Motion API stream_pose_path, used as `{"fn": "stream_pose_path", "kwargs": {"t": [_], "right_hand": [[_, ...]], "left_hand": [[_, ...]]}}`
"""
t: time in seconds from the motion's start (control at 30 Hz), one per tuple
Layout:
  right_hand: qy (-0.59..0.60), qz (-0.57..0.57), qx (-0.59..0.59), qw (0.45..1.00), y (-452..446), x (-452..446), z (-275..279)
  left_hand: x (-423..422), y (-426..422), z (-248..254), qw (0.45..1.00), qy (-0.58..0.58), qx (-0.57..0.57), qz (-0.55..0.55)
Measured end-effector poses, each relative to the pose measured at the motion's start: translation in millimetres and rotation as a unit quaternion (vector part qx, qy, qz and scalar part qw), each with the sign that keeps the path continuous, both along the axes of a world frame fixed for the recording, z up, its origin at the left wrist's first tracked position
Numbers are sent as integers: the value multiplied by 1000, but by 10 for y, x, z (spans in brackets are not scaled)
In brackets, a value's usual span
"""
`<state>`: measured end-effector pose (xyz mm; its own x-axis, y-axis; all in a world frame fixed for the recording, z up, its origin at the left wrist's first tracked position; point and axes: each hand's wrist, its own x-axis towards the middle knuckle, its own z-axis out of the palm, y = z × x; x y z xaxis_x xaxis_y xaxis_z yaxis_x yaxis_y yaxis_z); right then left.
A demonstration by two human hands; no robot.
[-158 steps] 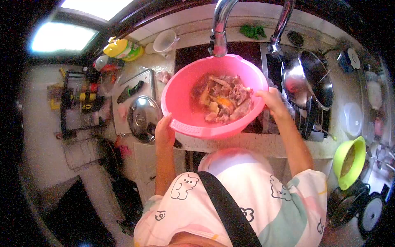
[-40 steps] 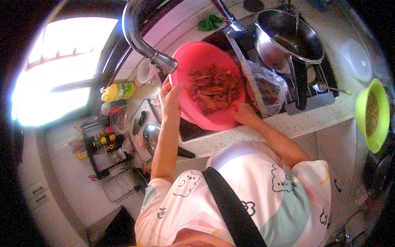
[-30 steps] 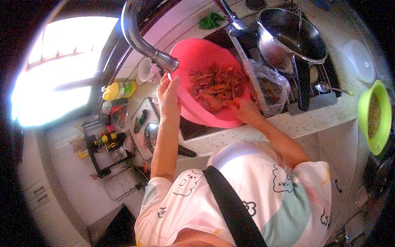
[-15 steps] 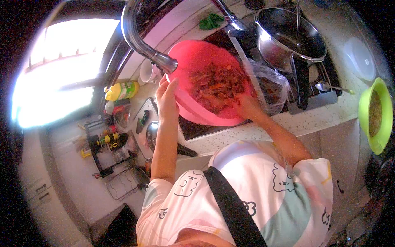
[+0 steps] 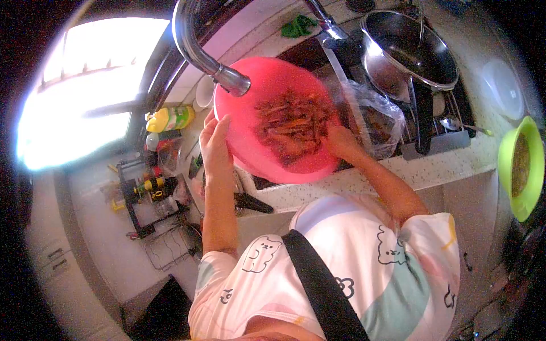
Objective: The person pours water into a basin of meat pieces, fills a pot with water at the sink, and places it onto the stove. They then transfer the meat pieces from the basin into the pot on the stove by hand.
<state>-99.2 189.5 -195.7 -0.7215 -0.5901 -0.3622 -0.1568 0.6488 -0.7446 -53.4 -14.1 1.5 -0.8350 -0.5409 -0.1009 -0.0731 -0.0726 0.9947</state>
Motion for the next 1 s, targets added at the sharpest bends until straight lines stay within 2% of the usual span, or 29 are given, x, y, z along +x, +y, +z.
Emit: {"fn": "stream_pose_path", "kwargs": {"t": [0.17,0.23,0.27,0.33,0.4,0.5,0.53,0.67,0.73,0.87,1.0], "right_hand": [[12,-23,-3,1000,-14,60,87],[-30,-45,27,998,49,77,317],[-30,-45,27,998,34,103,245],[-114,-44,-106,987,-8,217,16],[-130,-41,-139,981,-48,286,-38],[-159,-60,-198,965,-106,367,46],[-173,-83,-222,956,-117,378,70],[-211,-106,-273,933,-231,443,-157],[-285,-121,-304,901,-198,376,85],[-277,-123,-261,917,-229,345,43],[-250,-115,-266,924,-352,369,-284]], "left_hand": [[100,-210,29,1000,10,-25,12],[117,-213,100,999,18,-43,25],[121,-207,149,999,11,-33,28],[103,-120,263,1000,5,-13,25],[98,-120,269,1000,1,8,22],[107,-174,253,997,15,-67,22],[102,-118,295,998,21,-56,23],[68,19,455,996,27,-66,46],[87,-7,459,996,28,-66,46],[86,16,496,997,34,-66,26],[71,100,566,997,39,-52,36]]}}
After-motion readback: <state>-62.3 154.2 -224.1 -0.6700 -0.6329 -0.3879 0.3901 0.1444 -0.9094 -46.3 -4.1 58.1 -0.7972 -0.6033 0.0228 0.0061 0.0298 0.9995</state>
